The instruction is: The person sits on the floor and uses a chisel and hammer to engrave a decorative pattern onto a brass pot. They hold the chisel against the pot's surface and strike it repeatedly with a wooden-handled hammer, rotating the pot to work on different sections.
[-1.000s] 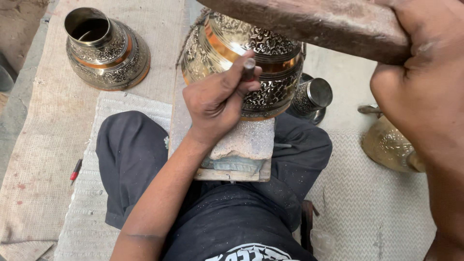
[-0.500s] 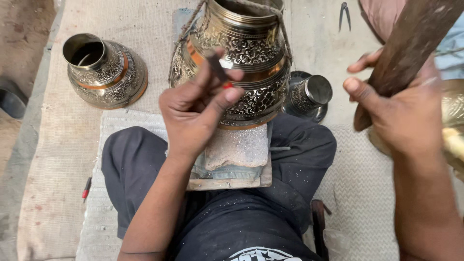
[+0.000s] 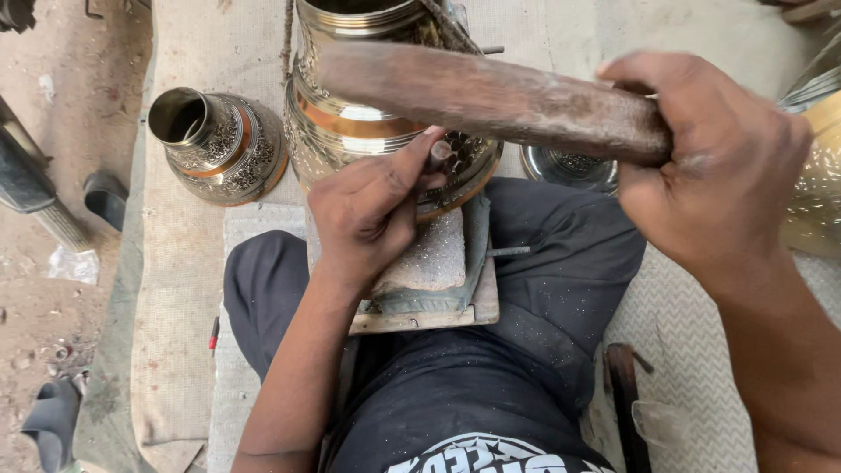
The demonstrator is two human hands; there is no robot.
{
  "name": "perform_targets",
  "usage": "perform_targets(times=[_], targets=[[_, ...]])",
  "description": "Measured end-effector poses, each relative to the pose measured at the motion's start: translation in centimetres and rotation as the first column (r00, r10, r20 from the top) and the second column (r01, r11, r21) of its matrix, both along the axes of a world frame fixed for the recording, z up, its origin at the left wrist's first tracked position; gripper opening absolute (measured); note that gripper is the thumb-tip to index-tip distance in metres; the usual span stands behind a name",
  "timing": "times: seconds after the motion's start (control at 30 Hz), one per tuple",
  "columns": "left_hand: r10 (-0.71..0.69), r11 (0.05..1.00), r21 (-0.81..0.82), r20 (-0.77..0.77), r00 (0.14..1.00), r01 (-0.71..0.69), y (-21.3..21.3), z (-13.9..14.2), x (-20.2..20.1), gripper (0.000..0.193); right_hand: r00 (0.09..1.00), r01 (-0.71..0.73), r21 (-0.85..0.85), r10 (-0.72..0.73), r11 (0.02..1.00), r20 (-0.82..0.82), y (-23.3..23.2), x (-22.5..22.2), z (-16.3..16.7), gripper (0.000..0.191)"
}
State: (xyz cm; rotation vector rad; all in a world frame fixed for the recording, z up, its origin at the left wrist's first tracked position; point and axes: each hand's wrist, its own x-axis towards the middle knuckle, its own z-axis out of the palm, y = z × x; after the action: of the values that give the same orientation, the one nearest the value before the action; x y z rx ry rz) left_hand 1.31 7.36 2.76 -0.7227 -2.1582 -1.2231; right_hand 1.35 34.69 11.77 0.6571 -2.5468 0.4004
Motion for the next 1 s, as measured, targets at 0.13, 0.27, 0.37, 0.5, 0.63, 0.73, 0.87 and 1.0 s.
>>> perform_targets(times=[0.13, 0.27, 0.37, 0.5, 0.63, 0.73, 0.87, 1.0], targets=[[0.048, 0.999, -0.008, -0.004, 0.999, -0.048, 0.4, 0.0, 0.0, 0.061, 0.939, -0.122, -0.471, 0.256, 0.873, 0.23, -1.6, -0.7, 1.8, 0.032], [0.126, 0.991, -0.029, -0.107, 0.986, -0.13, 0.8, -0.1, -0.1, 0.043, 0.992, -0.113, -0.024, 0.114, 0.993, 0.049, -2.4, -1.0, 3.0, 0.035], [0.105, 0.994, -0.018, -0.037, 0.994, -0.105, 0.9, -0.1, 0.1, 0.036, 0.973, -0.061, -0.255, 0.115, 0.965, 0.202, -3.0, -1.0, 2.4, 0.025], [0.054, 0.998, 0.024, -0.016, 0.998, -0.053, 1.0, -0.1, 0.2, 0.034, 0.981, -0.07, -0.296, 0.12, 0.953, 0.153, -3.0, -0.8, 1.2, 0.023], [0.146, 0.988, -0.041, -0.069, 0.987, -0.149, 1.1, -0.2, 0.2, 0.038, 0.985, -0.019, 0.172, 0.048, 0.985, -0.166, -2.5, -0.6, 1.0, 0.034], [0.054, 0.999, -0.003, 0.01, 0.999, -0.054, 0.9, -0.3, 0.3, 0.044, 0.979, -0.093, -0.319, 0.145, 0.943, 0.143, -2.4, -0.7, 1.1, 0.031], [0.095, 0.995, -0.038, -0.042, 0.995, -0.097, 0.7, -0.6, 0.3, 0.045, 0.998, -0.041, -0.126, 0.046, 0.991, 0.042, -2.7, -0.7, 1.0, 0.029], [0.098, 0.995, -0.021, -0.038, 0.994, -0.099, 0.7, -0.8, 0.2, 0.044, 0.999, -0.017, -0.125, 0.021, 0.992, 0.034, -3.0, -0.6, 0.5, 0.024]])
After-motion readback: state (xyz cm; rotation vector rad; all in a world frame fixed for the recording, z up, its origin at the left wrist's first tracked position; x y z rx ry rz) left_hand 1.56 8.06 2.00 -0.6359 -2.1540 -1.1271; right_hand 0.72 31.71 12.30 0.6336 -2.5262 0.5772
